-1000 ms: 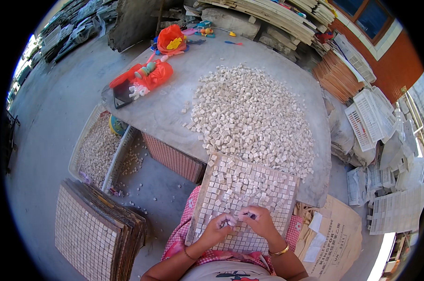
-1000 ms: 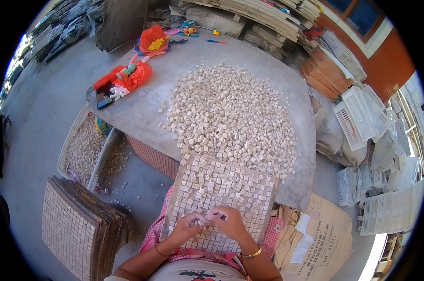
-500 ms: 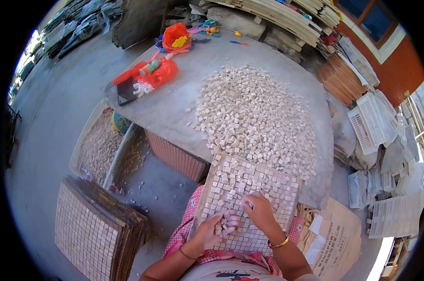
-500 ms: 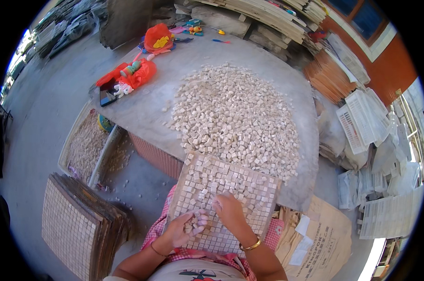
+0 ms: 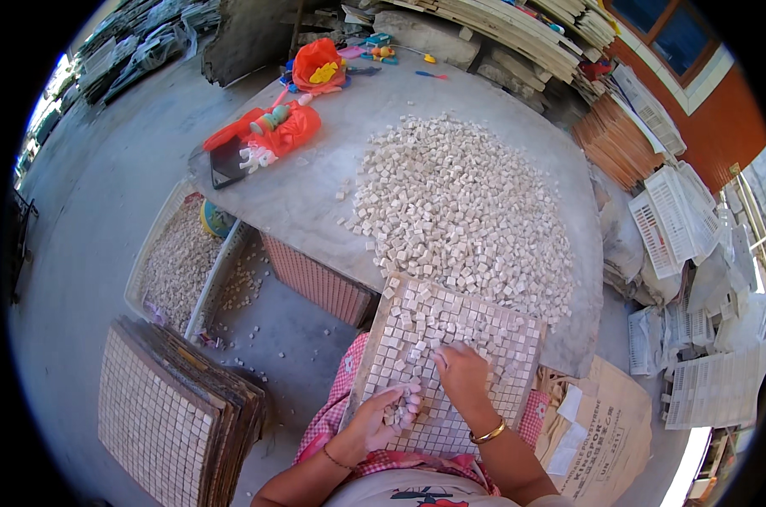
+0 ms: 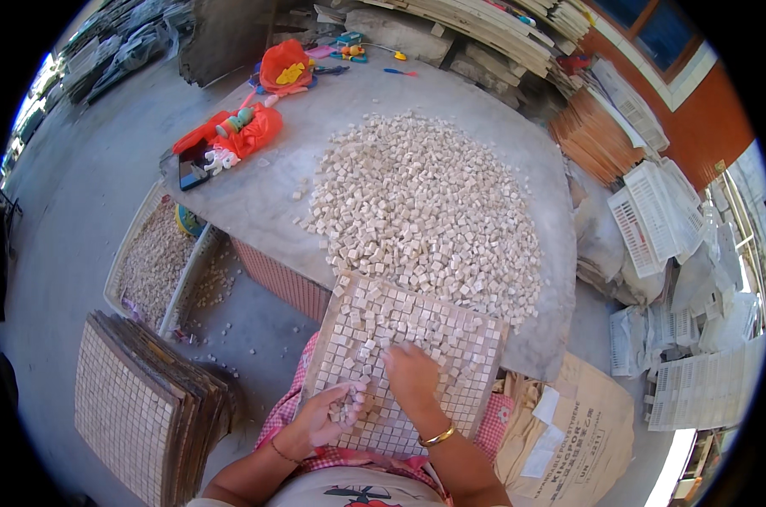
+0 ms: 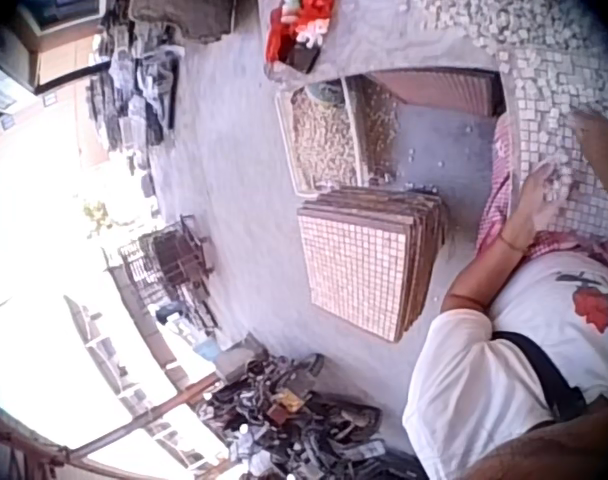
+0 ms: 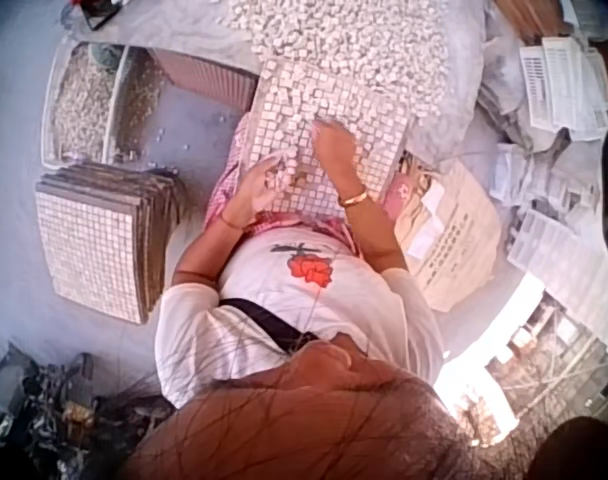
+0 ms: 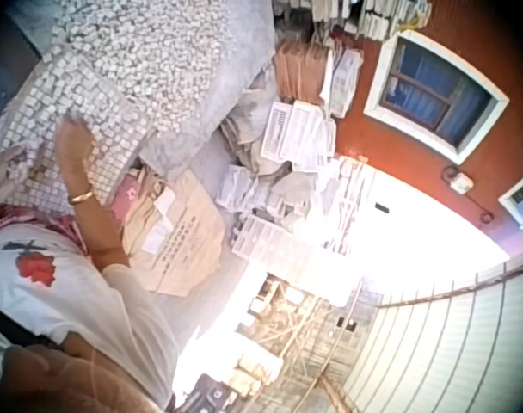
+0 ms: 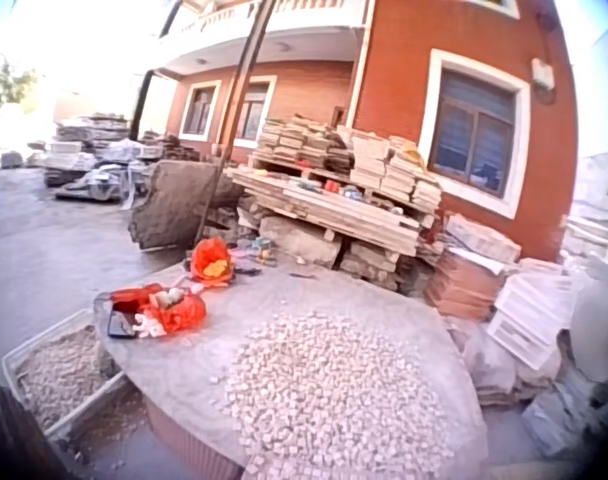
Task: The person places small, white, cube-shaped pieces one by one into the grid cells of a mesh tile sheet. They pick up the pieces from a large pile on the table and carefully position them into the empty slots on the sheet held in their lap.
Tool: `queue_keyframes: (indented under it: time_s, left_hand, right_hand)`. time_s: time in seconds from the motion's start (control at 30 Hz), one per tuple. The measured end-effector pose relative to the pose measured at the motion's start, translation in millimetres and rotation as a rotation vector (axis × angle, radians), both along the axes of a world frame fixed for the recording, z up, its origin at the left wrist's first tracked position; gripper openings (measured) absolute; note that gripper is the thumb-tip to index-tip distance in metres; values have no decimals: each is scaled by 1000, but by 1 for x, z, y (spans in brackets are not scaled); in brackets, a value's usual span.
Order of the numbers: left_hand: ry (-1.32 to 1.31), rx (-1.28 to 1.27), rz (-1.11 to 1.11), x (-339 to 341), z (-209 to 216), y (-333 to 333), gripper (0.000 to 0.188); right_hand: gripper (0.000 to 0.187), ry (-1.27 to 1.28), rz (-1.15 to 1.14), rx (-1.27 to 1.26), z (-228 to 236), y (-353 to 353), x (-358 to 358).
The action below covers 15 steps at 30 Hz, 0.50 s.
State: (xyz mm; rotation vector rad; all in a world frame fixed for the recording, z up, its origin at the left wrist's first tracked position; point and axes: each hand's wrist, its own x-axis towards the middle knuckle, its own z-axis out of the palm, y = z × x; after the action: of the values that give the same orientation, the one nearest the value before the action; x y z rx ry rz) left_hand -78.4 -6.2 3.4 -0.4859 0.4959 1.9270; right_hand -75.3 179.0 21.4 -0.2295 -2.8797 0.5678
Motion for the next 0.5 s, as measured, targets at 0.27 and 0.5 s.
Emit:
queue_keyframes:
  time_s: [0.27, 0.5]
  left_hand:
    - [4, -44, 44, 2, 7, 0, 32]
    - [-53, -77, 141, 2, 16, 4, 28]
  right_hand:
    - [11, -84, -55, -26, -2, -9, -3]
    - [14, -111, 189, -422, 34, -13, 9]
